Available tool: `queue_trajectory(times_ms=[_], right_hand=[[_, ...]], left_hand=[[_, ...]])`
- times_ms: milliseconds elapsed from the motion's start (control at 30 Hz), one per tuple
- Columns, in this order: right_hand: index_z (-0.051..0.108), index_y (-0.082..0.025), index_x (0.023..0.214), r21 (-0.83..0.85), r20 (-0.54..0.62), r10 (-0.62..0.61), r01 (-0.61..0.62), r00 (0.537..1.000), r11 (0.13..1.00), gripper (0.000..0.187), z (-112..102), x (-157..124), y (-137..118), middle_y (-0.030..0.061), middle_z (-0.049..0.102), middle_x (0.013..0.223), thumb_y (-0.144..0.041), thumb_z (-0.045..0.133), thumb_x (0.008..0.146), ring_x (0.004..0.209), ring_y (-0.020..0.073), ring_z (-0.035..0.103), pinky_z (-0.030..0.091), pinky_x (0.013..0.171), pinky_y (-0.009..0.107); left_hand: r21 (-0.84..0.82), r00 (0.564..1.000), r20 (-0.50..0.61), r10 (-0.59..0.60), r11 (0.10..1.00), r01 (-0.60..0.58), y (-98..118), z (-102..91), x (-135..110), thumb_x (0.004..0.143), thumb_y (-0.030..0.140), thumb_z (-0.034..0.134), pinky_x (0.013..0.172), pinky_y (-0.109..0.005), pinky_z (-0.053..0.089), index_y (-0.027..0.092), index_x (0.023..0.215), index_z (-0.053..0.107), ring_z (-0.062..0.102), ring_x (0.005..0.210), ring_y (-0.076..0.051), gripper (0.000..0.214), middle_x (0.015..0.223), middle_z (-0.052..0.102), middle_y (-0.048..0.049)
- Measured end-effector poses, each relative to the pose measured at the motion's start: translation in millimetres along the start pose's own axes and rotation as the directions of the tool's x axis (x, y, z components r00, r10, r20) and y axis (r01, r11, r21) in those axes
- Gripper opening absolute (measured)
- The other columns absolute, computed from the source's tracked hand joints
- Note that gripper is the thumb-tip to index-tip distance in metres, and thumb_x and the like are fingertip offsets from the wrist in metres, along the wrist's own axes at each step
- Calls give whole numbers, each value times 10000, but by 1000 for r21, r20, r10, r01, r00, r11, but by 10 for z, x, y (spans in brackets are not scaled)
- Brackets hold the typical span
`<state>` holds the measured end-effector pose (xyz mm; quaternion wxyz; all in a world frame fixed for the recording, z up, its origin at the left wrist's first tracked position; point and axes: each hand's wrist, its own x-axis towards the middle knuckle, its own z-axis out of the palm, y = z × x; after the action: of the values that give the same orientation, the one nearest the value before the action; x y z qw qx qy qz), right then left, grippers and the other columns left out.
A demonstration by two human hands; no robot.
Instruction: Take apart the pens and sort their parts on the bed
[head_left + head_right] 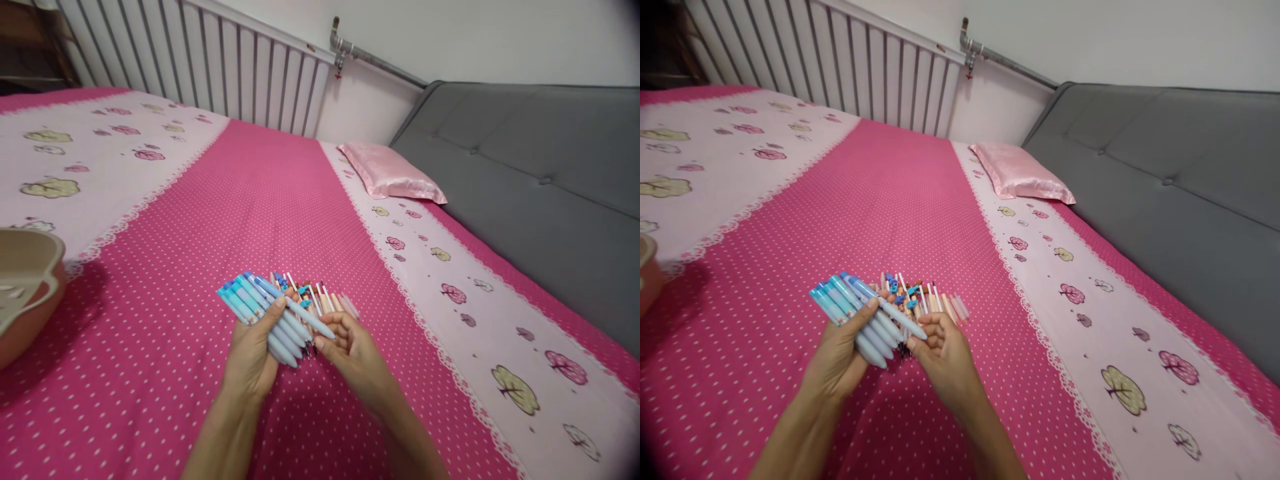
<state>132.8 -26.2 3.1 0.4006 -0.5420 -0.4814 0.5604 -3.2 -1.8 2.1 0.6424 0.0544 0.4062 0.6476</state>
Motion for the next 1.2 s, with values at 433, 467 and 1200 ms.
queue_trajectory(times_ms=[433,467,1200], right_hand=[[696,-158,860,81,-171,-45,60,984,995,282,-8,47,49,72,730,812,-338,767,655,765,199,670,519,749,351],[704,-164,857,28,-197,-78,85,977,996,248,1,40,51,71,731,809,-324,753,674,756,203,670,524,737,357],[661,-132,858,37,-96,-54,58,994,998,320,-1,10,3,47,655,659,-436,649,759,602,155,602,484,589,284]], left_hand=[[9,999,-12,47,999,-47,-20,-1,-9,678,30,660,519,-248,572,81,824,683,649,560,-145,156,737,707,-64],[-9,999,-23,37,999,-37,-23,3,-9,690,21,645,527,-253,576,84,824,678,652,567,-146,152,749,709,-65],[-16,1000,14,11,1000,-11,3,16,-36,682,32,665,541,-265,583,82,829,678,673,603,-172,156,769,717,-81]])
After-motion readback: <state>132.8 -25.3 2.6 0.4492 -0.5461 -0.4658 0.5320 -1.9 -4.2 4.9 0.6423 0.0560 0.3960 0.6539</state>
